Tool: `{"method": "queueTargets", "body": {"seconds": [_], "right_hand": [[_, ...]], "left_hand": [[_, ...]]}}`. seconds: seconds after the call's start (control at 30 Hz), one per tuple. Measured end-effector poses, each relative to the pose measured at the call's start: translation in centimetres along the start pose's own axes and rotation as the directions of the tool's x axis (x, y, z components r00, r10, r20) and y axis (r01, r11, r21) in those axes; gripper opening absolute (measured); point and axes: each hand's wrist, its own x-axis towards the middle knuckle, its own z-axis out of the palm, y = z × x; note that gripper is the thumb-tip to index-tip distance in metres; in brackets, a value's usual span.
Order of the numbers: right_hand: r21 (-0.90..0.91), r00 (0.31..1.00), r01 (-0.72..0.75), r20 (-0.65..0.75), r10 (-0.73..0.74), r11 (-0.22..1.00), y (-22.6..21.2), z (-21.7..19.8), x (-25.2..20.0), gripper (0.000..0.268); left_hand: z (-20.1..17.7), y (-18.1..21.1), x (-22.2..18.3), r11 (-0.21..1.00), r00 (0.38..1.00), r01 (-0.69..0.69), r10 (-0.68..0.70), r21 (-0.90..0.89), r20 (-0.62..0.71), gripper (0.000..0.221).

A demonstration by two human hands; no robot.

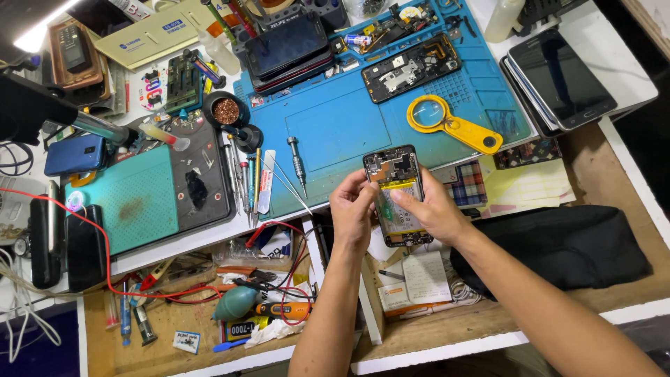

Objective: Repairing a mobile phone by prying open the casing and inspecting internal components

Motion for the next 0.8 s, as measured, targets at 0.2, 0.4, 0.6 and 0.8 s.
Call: {"method": "queueTargets", "body": {"seconds": [0.2, 0.4, 0.6, 0.8], "right_hand": [[-0.017, 0.999, -0.042, 0.011, 0.042, 0.999, 0.4, -0.3, 0.1, 0.043], [-0.035, 1.0, -0.026, 0.01, 0.026, 0.999, -0.3, 0.1, 0.1, 0.042], [-0.045, 1.0, -0.007, -0.002, 0.007, 0.999, -0.7, 0.7, -0.1, 0.044], [-0.18, 1.0, 0.003, -0.02, -0.007, 0.984, -1.5, 1.5, -0.2, 0.042]], "left_hand": [[-0.1, -0.5, 0.2, 1.0, 1.0, -0.001, 0.0, -0.014, -0.015, 0.032], [-1.0, -1.8, 0.9, 0.999, 0.999, -0.029, 0.029, 0.017, -0.018, 0.029], [0.0, 0.1, -0.1, 0.999, 1.0, -0.005, 0.005, -0.042, 0.013, 0.03], [-0.5, -0.7, 0.1, 0.997, 0.986, -0.068, 0.061, 0.043, 0.158, 0.045]]}}
